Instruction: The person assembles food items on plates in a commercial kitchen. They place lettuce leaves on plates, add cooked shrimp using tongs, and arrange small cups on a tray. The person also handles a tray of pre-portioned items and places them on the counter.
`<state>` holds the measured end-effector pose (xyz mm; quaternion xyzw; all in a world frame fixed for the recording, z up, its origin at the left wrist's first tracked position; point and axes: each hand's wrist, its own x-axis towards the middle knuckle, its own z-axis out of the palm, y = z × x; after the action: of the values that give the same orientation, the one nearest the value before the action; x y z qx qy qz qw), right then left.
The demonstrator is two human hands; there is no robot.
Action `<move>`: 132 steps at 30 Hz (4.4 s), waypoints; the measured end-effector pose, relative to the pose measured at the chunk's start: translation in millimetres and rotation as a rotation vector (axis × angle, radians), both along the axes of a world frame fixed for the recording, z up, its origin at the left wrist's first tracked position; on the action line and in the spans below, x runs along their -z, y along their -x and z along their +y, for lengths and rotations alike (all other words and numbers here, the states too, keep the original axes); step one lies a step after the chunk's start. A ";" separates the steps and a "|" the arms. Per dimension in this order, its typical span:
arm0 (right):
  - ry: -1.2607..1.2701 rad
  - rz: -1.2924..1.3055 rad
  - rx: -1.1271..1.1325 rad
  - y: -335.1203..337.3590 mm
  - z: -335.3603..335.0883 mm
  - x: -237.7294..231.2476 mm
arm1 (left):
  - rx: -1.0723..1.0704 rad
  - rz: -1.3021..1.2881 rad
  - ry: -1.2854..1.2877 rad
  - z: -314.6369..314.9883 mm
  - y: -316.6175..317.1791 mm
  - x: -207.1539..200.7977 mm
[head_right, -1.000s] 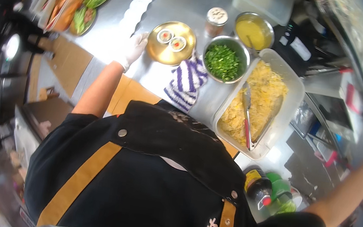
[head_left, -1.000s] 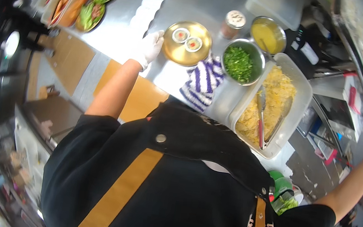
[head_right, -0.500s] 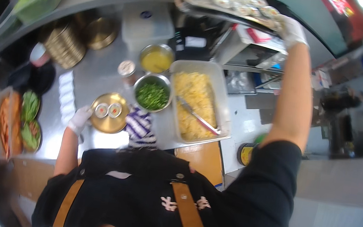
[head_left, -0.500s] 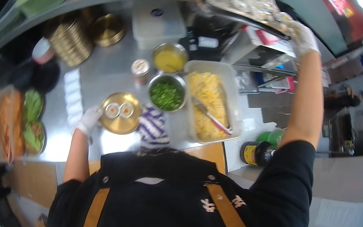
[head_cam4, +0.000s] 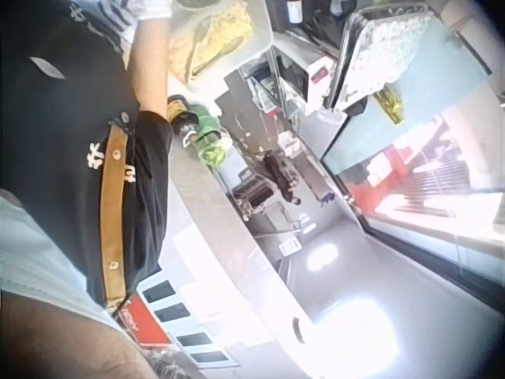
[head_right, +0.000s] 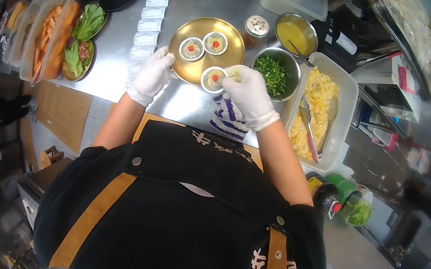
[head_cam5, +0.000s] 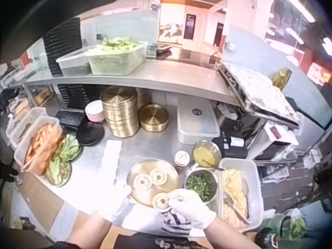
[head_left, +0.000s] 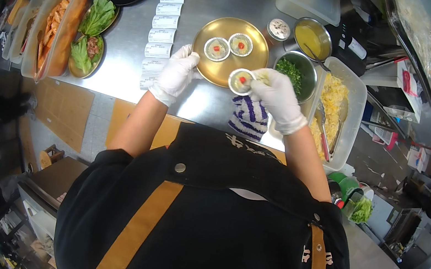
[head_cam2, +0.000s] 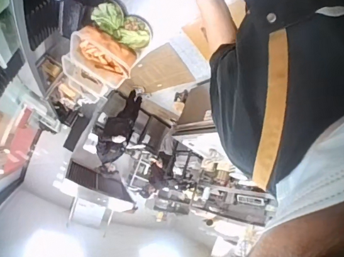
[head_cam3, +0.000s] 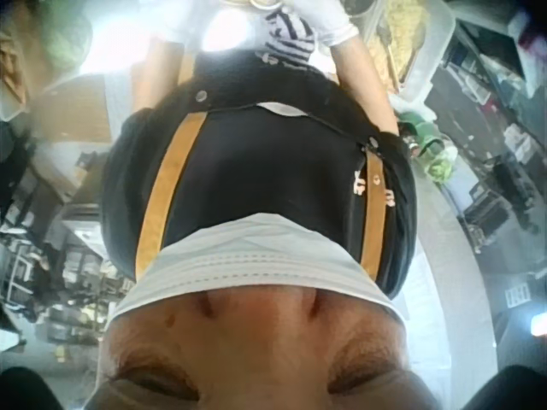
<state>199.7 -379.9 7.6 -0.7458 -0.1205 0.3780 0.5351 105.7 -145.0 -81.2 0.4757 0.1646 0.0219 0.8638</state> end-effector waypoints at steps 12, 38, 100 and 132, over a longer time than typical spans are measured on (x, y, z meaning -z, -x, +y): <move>-0.236 -0.722 0.477 -133.9 -200.5 -135.3 | -0.060 -0.037 0.150 -48.5 30.6 -27.7; -0.068 -1.599 -0.659 -55.4 -112.0 -128.2 | -0.582 -0.123 0.263 -72.0 30.0 -57.6; 0.756 -0.779 -0.174 -89.1 -64.6 85.7 | -0.600 -0.136 0.195 85.5 122.0 -70.1; 0.521 -0.669 0.083 -49.9 -95.6 58.7 | -0.752 -0.058 -0.080 124.4 146.6 -55.7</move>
<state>249.6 -475.6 -51.0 -0.9418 -0.1580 0.1113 0.2750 -40.8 -20.6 -25.5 0.4146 0.3021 0.3572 0.7805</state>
